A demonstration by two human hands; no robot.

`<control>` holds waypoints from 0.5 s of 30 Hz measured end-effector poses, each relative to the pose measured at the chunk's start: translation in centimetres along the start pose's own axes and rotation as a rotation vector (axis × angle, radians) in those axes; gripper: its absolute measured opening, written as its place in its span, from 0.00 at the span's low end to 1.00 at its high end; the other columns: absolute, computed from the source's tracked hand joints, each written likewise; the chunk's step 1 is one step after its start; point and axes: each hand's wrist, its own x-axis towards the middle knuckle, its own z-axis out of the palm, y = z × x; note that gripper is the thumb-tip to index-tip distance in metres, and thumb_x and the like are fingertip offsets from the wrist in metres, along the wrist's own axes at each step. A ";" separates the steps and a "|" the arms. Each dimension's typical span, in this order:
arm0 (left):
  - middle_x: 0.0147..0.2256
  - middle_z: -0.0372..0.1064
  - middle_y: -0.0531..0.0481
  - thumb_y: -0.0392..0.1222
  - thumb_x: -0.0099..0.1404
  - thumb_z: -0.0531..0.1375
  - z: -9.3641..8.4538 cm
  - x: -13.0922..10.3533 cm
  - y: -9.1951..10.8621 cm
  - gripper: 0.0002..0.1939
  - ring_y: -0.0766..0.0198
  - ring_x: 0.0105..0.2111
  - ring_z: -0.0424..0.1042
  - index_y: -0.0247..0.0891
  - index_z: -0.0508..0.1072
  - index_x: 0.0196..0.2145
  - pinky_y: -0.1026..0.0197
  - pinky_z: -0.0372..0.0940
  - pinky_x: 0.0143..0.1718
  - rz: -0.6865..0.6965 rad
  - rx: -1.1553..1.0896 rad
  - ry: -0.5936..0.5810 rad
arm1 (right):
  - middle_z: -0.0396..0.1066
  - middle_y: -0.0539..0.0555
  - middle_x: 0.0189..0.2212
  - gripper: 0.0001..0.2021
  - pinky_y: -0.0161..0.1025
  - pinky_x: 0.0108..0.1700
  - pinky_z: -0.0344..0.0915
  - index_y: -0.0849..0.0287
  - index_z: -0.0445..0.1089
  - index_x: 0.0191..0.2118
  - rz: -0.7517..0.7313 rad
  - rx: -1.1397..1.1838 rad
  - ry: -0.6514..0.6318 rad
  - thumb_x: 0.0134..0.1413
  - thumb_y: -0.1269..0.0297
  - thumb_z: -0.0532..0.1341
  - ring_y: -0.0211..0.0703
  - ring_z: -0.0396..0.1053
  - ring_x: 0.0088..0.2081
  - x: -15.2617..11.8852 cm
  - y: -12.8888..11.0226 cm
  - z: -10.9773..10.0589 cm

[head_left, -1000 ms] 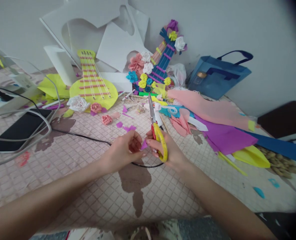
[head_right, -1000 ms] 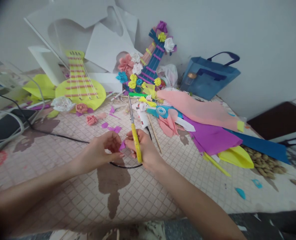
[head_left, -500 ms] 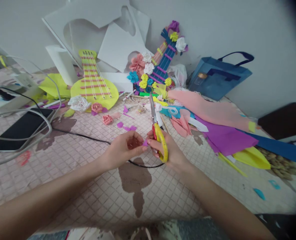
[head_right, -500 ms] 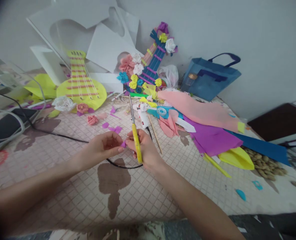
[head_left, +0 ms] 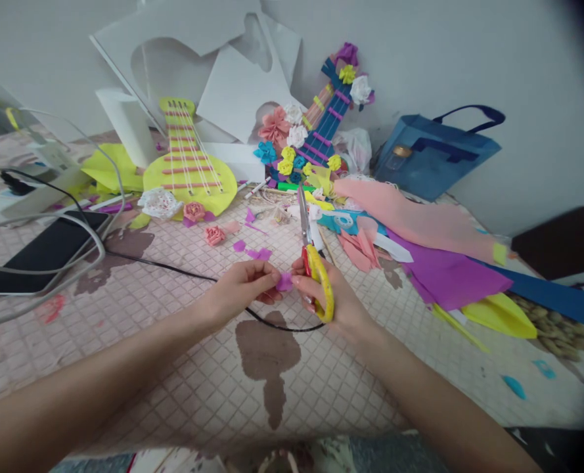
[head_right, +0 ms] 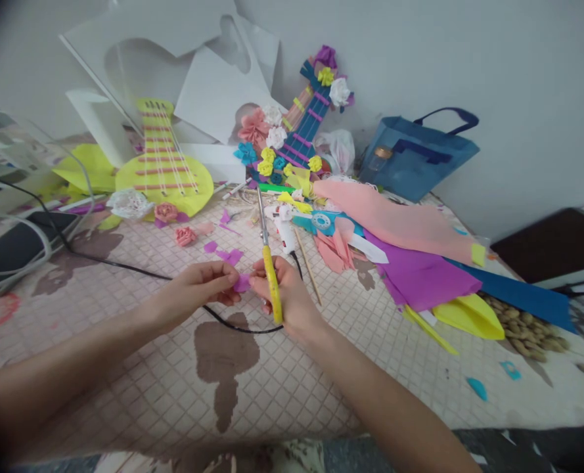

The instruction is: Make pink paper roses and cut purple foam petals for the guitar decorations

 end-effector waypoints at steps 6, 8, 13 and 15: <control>0.24 0.67 0.55 0.42 0.58 0.61 -0.1 0.0 0.3 0.08 0.70 0.25 0.68 0.34 0.69 0.28 0.66 0.64 0.30 0.062 0.054 0.025 | 0.60 0.41 0.22 0.18 0.27 0.13 0.50 0.56 0.61 0.33 0.014 -0.013 -0.036 0.38 0.61 0.70 0.26 0.52 0.15 -0.2 -0.1 0.3; 0.24 0.67 0.55 0.43 0.59 0.61 -0.2 0.0 0.3 0.09 0.71 0.25 0.67 0.34 0.69 0.28 0.67 0.63 0.29 0.047 0.041 0.011 | 0.63 0.42 0.24 0.20 0.27 0.13 0.50 0.56 0.61 0.34 0.027 -0.042 -0.033 0.36 0.61 0.70 0.26 0.53 0.15 -0.2 -0.2 0.5; 0.25 0.66 0.54 0.53 0.61 0.60 -0.2 0.1 0.1 0.16 0.69 0.26 0.68 0.35 0.68 0.28 0.65 0.63 0.29 -0.012 -0.041 0.003 | 0.64 0.43 0.26 0.19 0.27 0.14 0.52 0.56 0.61 0.34 0.002 -0.040 -0.015 0.38 0.60 0.69 0.26 0.54 0.17 -0.2 0.0 0.5; 0.26 0.66 0.54 0.53 0.59 0.62 -0.1 0.0 0.1 0.17 0.69 0.27 0.68 0.35 0.69 0.30 0.65 0.63 0.29 0.002 -0.017 0.009 | 0.62 0.42 0.24 0.18 0.28 0.14 0.51 0.56 0.61 0.34 -0.005 -0.046 0.004 0.39 0.60 0.69 0.27 0.53 0.16 -0.1 0.1 0.5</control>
